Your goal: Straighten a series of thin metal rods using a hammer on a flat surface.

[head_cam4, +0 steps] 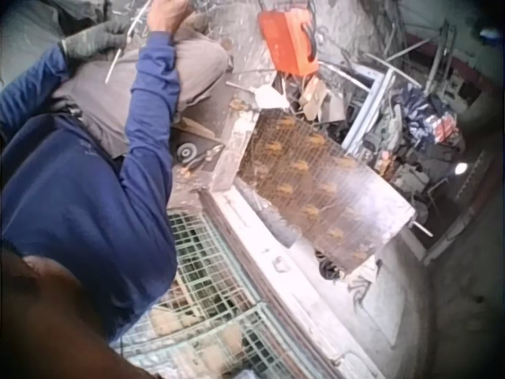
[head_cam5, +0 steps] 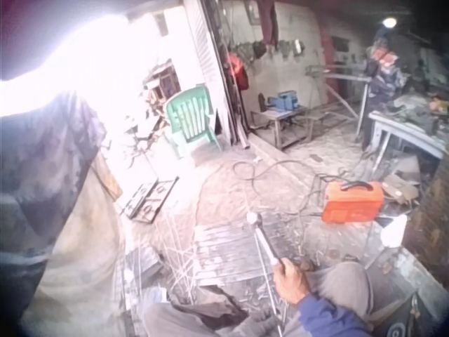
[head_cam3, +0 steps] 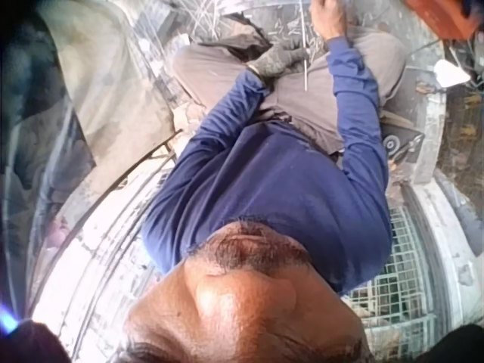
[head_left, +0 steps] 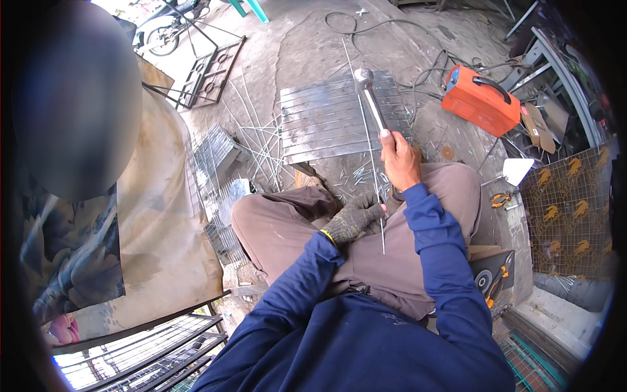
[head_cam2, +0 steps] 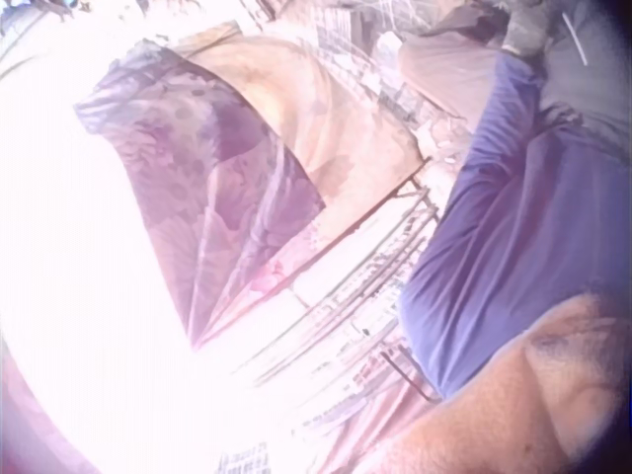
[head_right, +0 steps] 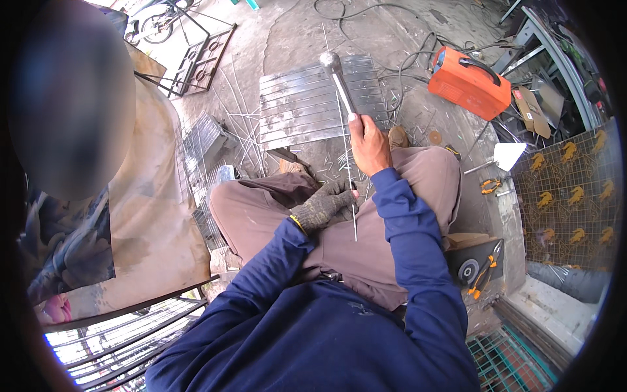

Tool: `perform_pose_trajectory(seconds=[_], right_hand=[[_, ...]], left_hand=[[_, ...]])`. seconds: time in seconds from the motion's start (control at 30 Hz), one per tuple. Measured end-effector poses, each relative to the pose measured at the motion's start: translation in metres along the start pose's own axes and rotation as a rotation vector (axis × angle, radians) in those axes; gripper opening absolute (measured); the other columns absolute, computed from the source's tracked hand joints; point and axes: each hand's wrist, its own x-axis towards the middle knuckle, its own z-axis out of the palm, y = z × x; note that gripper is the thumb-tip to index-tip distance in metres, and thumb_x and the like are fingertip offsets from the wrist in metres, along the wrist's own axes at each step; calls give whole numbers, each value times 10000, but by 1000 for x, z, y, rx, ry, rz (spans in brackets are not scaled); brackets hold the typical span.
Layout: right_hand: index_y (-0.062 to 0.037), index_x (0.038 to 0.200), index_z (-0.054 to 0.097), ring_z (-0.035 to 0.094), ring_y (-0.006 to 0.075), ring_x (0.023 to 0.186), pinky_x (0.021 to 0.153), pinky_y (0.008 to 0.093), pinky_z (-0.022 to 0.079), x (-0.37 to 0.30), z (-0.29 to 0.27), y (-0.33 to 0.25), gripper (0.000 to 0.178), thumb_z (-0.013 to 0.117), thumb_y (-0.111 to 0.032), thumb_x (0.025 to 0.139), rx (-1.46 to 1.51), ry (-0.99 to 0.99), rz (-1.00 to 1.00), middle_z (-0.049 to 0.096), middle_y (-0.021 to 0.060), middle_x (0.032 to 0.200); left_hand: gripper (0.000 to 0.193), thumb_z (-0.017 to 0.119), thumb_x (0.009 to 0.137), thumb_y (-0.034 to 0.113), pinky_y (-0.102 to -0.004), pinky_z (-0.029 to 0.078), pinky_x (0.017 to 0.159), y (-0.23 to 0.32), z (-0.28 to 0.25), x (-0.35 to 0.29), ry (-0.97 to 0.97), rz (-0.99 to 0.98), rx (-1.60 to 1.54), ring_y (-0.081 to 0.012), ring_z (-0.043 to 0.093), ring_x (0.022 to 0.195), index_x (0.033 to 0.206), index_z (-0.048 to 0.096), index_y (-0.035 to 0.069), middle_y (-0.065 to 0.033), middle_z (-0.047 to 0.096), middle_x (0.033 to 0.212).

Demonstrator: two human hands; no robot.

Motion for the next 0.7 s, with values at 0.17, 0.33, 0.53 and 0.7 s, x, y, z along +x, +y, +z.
perform_pose_trajectory(seconds=[0.17, 0.33, 0.53, 0.7], right_hand=[[-23, 1015, 590, 605, 509, 923, 792, 545, 459, 10, 15, 18, 521, 420, -516, 1016, -141, -58, 73, 659, 276, 898], [-23, 971, 580, 598, 513, 930, 798, 551, 461, 15, 23, -12, 517, 417, -512, 1019, -93, -59, 26, 658, 281, 904], [-5, 949, 571, 592, 518, 946, 812, 558, 452, 49, 29, 5, 518, 414, -493, 1021, -184, 4, 62, 655, 289, 935], [-12, 958, 571, 592, 511, 949, 819, 559, 443, 46, 31, -8, 516, 413, -500, 1014, -128, 8, -20, 653, 289, 924]], left_hand=[[165, 634, 985, 235, -224, 407, 562, -11, -1, 7, -15, 64, 1, -42, 486, 639, 1009, 610, 74, 55, 554, 764], [175, 635, 986, 251, -227, 395, 513, 0, 4, -9, 18, 31, -13, -46, 481, 582, 974, 598, 81, 57, 552, 734], [163, 623, 995, 243, -220, 375, 510, -16, 5, 3, -80, 61, -213, -36, 455, 583, 954, 599, 87, 68, 532, 730], [156, 624, 992, 215, -222, 352, 498, -14, 8, -1, -56, 60, -220, -31, 433, 581, 911, 607, 82, 72, 509, 714]])
